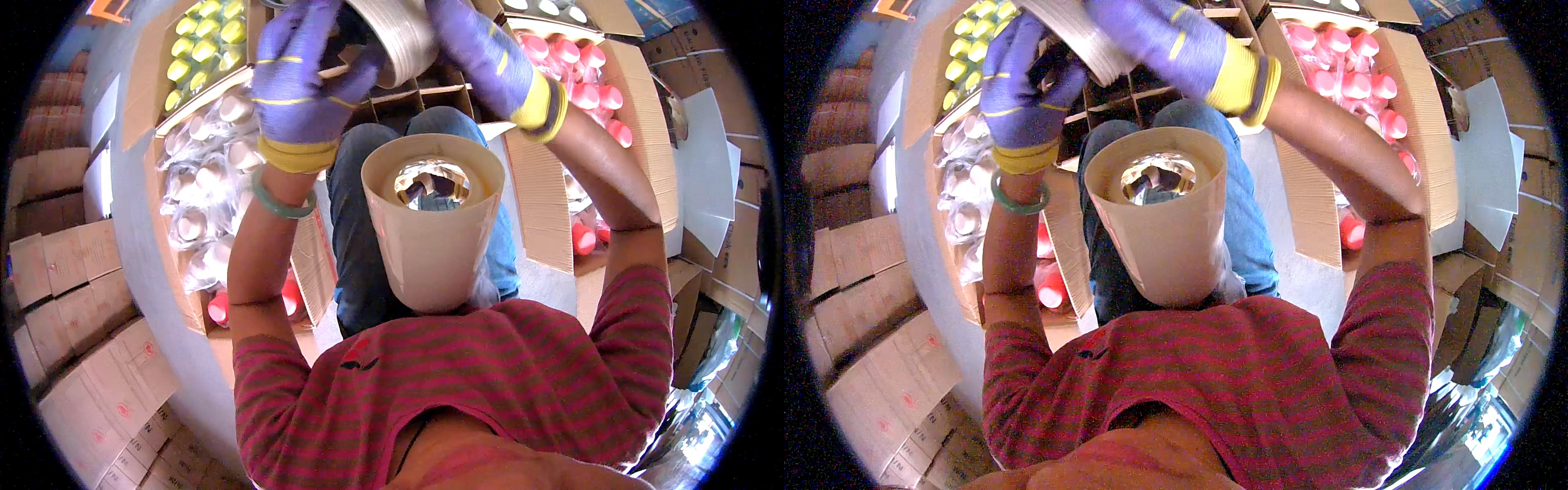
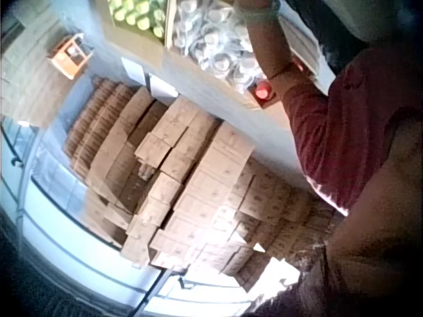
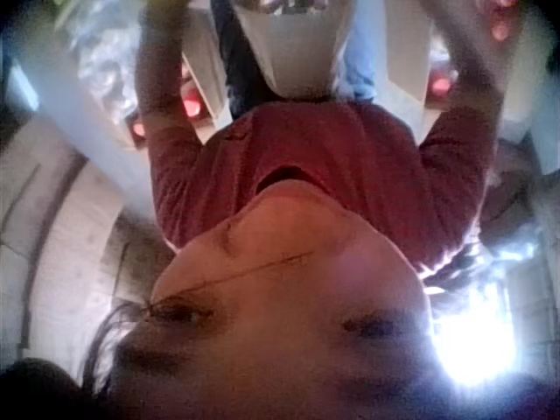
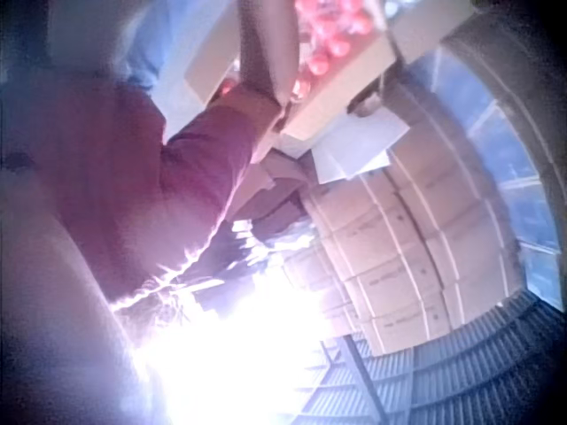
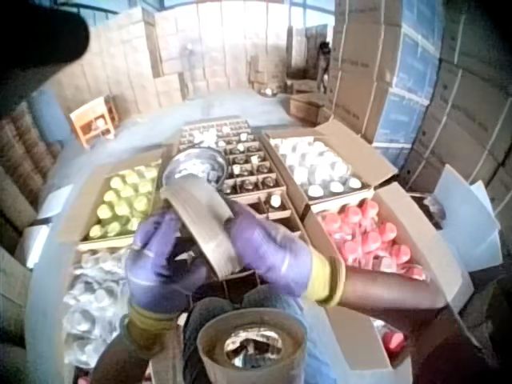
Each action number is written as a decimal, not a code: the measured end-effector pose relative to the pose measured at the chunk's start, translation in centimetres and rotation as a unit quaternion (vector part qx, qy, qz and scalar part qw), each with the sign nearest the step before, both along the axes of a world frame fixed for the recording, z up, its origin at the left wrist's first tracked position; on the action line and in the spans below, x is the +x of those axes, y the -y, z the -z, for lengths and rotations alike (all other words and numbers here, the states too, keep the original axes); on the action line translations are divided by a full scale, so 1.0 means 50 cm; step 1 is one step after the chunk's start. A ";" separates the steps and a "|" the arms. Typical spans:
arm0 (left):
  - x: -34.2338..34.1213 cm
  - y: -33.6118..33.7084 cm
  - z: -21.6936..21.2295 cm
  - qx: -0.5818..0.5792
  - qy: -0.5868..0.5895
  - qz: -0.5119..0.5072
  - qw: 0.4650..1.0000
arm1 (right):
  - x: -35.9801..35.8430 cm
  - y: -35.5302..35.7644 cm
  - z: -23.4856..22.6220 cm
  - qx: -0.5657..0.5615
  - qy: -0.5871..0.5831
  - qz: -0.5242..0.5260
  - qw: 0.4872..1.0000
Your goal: The person assembles candles by placing a metal base into a cylindrical container, inserting a wax roll, and securing a lid. They then use a tool to adjust the wick inside the container before placing the finished unit into a plastic bag.
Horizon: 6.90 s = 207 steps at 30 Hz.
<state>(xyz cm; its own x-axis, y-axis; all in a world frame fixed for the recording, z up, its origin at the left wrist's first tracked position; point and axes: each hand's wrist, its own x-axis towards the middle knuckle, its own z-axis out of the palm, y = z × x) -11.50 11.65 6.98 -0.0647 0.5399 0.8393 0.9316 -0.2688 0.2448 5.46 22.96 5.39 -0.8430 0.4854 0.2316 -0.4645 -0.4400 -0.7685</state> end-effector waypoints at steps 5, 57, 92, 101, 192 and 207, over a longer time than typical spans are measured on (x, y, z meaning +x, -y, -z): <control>-0.010 0.023 -0.050 -0.027 -0.234 0.152 0.960 | 0.022 0.043 -0.100 0.216 0.115 0.091 0.965; 0.004 0.089 0.128 -0.340 0.405 0.414 0.740 | 0.127 0.154 0.012 0.517 0.159 0.172 0.824; 0.007 0.095 0.026 -0.280 0.331 0.377 0.818 | 0.113 0.069 0.183 0.508 0.173 0.176 0.825; 0.029 0.092 0.092 -0.261 0.434 0.397 0.766 | 0.119 0.117 0.092 0.414 0.071 0.113 0.900; 0.020 0.106 0.064 -0.284 0.404 0.377 0.783 | 0.111 0.025 0.140 0.429 -0.016 0.016 0.903; 0.009 0.095 0.034 -0.320 0.373 0.373 0.787 | 0.094 -0.035 0.132 0.477 -0.045 -0.103 0.872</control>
<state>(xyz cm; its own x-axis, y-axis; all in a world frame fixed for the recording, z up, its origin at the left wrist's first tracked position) -11.04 6.88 5.30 0.1243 0.9577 0.2597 0.1066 -0.2731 0.9561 10.17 24.70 -1.20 -0.8476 -0.1231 0.5162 -0.5277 0.2985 -0.7953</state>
